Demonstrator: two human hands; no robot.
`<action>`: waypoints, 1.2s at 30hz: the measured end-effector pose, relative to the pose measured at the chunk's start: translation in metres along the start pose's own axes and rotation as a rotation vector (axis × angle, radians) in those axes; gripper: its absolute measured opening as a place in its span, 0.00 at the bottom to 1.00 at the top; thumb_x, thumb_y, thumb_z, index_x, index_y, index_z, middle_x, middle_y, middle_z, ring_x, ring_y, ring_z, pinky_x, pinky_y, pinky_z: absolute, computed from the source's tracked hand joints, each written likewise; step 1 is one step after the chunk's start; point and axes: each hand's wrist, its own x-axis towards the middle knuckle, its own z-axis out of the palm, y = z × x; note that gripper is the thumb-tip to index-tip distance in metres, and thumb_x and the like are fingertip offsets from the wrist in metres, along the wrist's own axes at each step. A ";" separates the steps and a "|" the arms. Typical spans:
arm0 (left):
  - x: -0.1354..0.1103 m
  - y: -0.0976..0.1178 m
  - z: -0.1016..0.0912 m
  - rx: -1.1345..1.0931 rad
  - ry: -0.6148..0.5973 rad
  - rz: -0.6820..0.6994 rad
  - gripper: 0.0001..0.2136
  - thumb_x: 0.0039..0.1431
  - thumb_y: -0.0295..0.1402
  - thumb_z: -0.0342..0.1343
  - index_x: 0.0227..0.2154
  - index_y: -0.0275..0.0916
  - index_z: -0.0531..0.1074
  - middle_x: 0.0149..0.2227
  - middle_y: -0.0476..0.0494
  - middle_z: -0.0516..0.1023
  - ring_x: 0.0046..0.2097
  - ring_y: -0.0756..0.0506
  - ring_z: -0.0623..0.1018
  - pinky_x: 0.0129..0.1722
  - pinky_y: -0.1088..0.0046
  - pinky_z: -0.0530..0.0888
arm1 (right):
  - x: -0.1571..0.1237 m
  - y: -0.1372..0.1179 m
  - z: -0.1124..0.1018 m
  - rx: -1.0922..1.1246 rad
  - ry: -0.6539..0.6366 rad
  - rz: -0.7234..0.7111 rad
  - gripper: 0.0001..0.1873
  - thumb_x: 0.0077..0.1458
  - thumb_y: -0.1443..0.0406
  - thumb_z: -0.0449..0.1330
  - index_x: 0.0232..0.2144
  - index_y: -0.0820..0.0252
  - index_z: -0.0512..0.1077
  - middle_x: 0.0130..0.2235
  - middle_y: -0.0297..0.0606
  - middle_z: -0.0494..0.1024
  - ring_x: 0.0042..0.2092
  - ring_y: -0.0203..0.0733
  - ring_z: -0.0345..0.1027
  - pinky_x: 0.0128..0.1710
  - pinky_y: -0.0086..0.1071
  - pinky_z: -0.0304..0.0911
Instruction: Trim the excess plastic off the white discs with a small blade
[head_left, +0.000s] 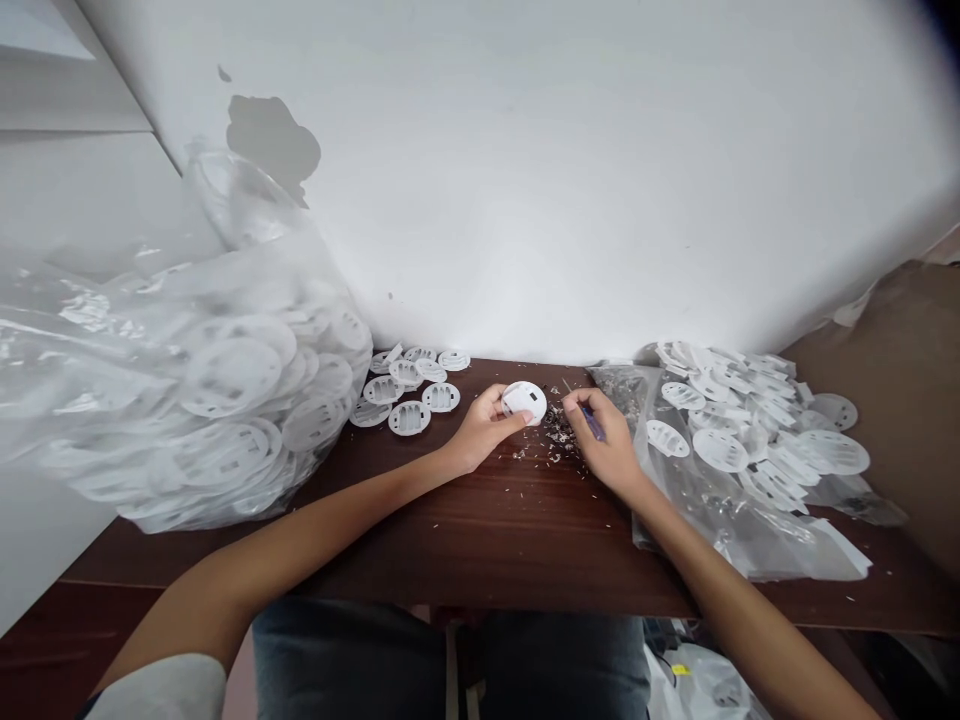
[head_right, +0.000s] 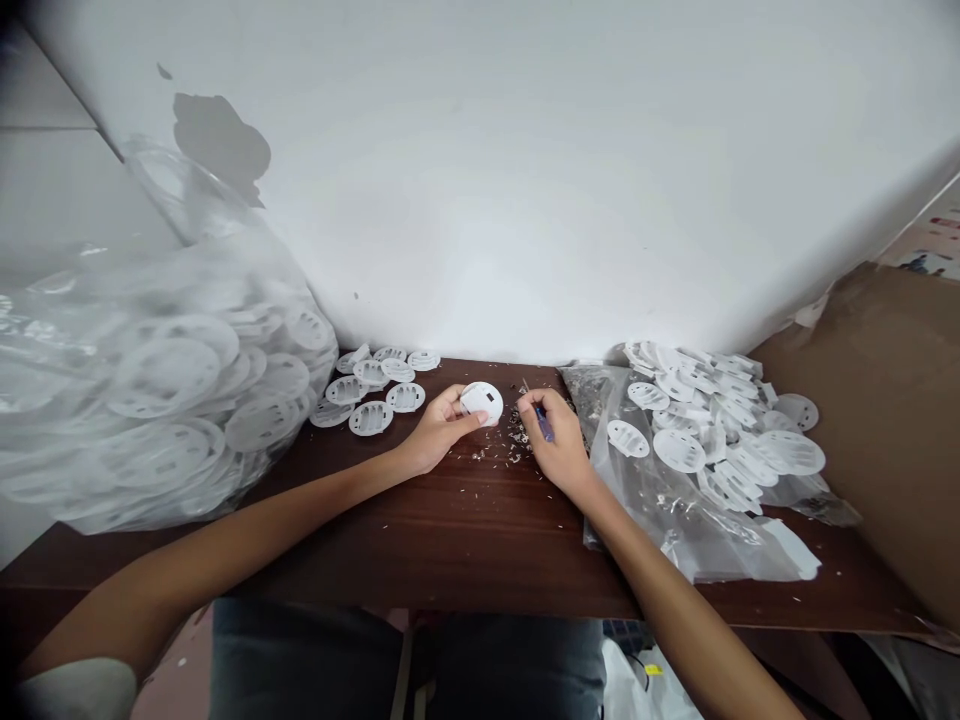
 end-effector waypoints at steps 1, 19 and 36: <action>0.001 0.000 -0.001 -0.047 0.012 -0.003 0.25 0.52 0.36 0.72 0.51 0.37 0.70 0.46 0.41 0.82 0.47 0.43 0.82 0.54 0.60 0.76 | 0.000 0.001 -0.001 -0.058 0.008 -0.028 0.14 0.71 0.55 0.52 0.41 0.56 0.71 0.40 0.40 0.76 0.43 0.46 0.70 0.46 0.42 0.67; -0.002 0.003 -0.001 -0.050 0.036 -0.026 0.28 0.50 0.37 0.73 0.52 0.43 0.68 0.45 0.43 0.81 0.44 0.43 0.82 0.48 0.60 0.80 | -0.017 -0.009 0.006 -0.426 -0.091 -0.271 0.17 0.66 0.54 0.58 0.48 0.59 0.67 0.30 0.35 0.79 0.28 0.42 0.72 0.29 0.33 0.59; -0.003 0.005 -0.001 -0.077 0.058 -0.060 0.19 0.53 0.38 0.70 0.43 0.40 0.70 0.46 0.44 0.78 0.52 0.43 0.78 0.54 0.58 0.77 | -0.015 -0.018 0.012 -0.612 -0.140 -0.253 0.18 0.74 0.56 0.48 0.45 0.57 0.75 0.37 0.42 0.78 0.38 0.42 0.72 0.29 0.33 0.54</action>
